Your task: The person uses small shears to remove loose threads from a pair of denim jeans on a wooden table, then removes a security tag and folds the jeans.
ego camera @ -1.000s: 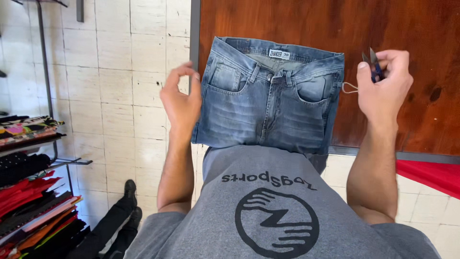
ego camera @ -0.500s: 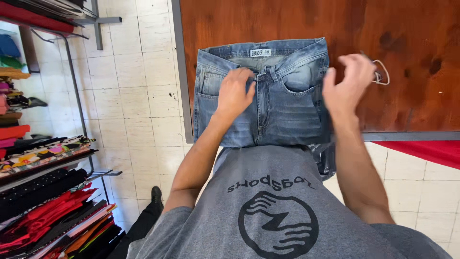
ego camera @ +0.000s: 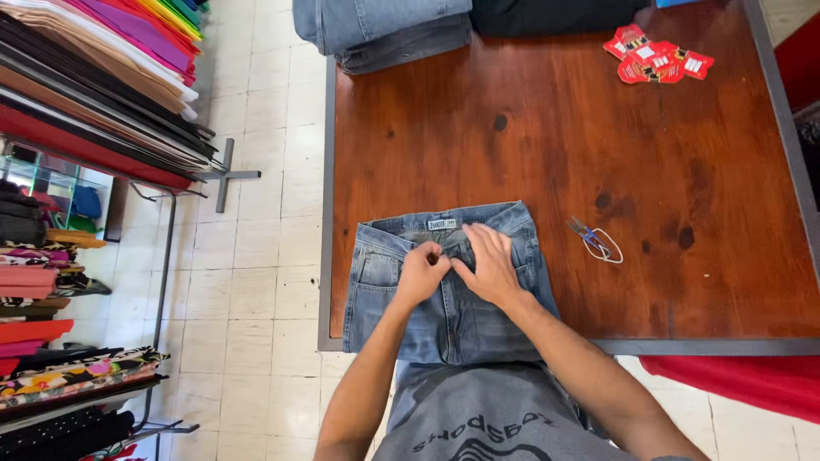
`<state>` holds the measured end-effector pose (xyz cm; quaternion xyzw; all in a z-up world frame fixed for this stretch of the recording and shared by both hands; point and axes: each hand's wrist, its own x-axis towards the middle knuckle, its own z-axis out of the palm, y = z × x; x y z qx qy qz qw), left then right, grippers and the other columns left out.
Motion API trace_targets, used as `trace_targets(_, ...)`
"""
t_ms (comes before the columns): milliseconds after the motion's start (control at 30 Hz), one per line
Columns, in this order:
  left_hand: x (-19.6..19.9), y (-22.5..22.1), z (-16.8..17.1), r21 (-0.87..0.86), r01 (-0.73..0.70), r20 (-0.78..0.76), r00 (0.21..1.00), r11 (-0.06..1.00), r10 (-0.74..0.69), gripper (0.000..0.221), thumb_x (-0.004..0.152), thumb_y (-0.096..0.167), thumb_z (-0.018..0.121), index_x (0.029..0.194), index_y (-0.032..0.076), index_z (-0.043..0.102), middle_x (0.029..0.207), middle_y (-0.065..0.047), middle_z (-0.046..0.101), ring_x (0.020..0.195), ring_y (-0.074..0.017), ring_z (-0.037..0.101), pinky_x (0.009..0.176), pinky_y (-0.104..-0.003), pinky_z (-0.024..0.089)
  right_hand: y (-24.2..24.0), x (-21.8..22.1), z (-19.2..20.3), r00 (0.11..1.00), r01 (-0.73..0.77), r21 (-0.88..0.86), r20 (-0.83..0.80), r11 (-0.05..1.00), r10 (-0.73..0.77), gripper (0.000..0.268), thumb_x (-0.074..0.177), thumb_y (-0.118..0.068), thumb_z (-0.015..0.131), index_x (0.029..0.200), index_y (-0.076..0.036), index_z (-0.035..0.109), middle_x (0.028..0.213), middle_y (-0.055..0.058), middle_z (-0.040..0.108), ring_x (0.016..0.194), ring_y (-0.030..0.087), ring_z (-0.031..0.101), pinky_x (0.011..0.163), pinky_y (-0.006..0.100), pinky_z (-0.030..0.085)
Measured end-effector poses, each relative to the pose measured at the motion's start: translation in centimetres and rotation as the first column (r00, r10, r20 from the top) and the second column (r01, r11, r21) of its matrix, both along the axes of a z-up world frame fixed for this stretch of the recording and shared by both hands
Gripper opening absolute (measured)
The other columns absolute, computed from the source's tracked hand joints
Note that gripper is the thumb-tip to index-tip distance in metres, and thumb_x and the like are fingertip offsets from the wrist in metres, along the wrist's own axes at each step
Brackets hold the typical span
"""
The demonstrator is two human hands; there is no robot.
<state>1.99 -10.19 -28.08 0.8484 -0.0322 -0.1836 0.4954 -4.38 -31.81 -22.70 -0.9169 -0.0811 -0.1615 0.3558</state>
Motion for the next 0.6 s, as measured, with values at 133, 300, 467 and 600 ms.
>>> trace_targets(133,-1.0,-1.9,-0.4,0.002,0.025,0.021,0.999,1.000,-0.025,0.016,0.094,0.029,0.090,0.098,0.015,0.083,0.086,-0.013,0.080,0.092,-0.0368,0.084,0.081,-0.052,0.063,0.1,0.0,-1.9,0.987,-0.028,-0.186,0.152,0.982,0.057,0.054,0.109,-0.029,0.074,0.160,-0.010,0.071,0.148,0.009,0.072,0.157,0.033,0.064,0.122,0.054,0.043)
trace_targets(300,-1.3,-2.6,3.2,-0.158,-0.022,0.063,0.997,0.987,0.032,0.015,0.108,0.015,0.086,0.118,0.005,0.090,0.096,-0.014,0.079,0.093,-0.0288,0.081,0.085,-0.042,0.066,-0.2,-0.1,-4.9,0.978,0.119,-0.151,0.190,0.981,-0.089,0.021,0.110,-0.036,0.080,0.128,-0.024,0.081,0.121,-0.002,0.070,0.135,0.026,0.070,0.117,0.052,0.045)
trace_targets(467,1.4,-0.7,4.3,-0.159,0.112,0.207,0.975,0.981,-0.077,0.009,0.102,0.015,0.091,0.106,0.008,0.088,0.091,-0.013,0.077,0.099,-0.0333,0.079,0.091,-0.044,0.063,-0.3,2.3,0.5,0.999,0.022,-0.001,-0.050,1.000,-0.022,0.019,0.104,-0.031,0.088,0.121,-0.024,0.085,0.113,-0.006,0.077,0.127,0.021,0.072,0.119,0.047,0.042)
trace_targets(600,2.7,0.9,4.1,-0.105,0.308,0.238,0.931,0.946,-0.276,0.011,0.109,0.018,0.082,0.109,0.007,0.084,0.094,-0.019,0.077,0.104,-0.0445,0.078,0.094,-0.053,0.061,-0.9,3.7,7.3,0.884,-0.157,0.022,-0.442,0.987,0.150,0.019,0.111,-0.031,0.083,0.117,-0.014,0.088,0.111,0.001,0.086,0.124,0.024,0.074,0.124,0.053,0.036)
